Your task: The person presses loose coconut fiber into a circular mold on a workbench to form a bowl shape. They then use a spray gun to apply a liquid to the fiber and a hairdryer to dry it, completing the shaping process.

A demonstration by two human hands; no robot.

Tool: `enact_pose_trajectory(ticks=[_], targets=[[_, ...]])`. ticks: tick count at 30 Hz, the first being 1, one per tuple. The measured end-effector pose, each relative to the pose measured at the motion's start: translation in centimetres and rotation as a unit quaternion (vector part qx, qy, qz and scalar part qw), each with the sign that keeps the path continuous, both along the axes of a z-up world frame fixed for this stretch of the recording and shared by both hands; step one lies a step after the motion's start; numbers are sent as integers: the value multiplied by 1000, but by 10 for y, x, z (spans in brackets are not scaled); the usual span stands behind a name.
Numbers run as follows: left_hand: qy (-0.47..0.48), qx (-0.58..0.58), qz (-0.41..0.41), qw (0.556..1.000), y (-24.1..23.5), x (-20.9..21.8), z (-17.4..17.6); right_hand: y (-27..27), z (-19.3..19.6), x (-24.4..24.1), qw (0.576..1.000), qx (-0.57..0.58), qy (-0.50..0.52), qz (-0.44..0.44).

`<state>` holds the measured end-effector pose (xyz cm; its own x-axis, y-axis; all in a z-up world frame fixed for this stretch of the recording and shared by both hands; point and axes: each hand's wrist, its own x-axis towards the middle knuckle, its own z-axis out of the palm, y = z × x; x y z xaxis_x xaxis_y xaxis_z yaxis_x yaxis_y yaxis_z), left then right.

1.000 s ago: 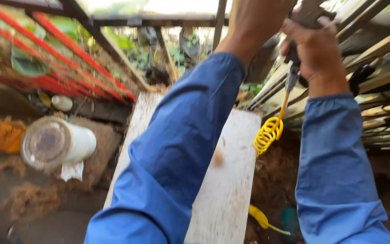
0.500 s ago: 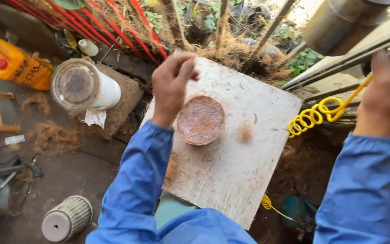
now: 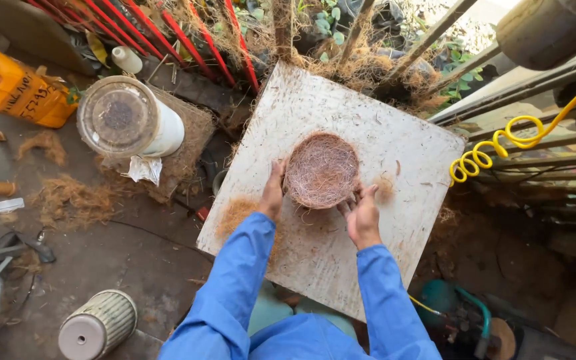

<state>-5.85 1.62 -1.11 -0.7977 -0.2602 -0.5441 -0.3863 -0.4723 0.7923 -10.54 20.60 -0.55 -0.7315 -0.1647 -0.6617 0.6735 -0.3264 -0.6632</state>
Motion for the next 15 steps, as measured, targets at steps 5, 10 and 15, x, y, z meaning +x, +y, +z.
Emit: enact_pose_trajectory(ticks=[5,10,15], targets=[[24,-19,6,1000,5,2,1,-5,8,6,1000,3,18,8],[-40,-124,-5,992,-2,5,-52,33,-6,-2,998,35,30,51],[24,-312,77,947,-1,0,24,131,19,-49,987,57,65,-136]])
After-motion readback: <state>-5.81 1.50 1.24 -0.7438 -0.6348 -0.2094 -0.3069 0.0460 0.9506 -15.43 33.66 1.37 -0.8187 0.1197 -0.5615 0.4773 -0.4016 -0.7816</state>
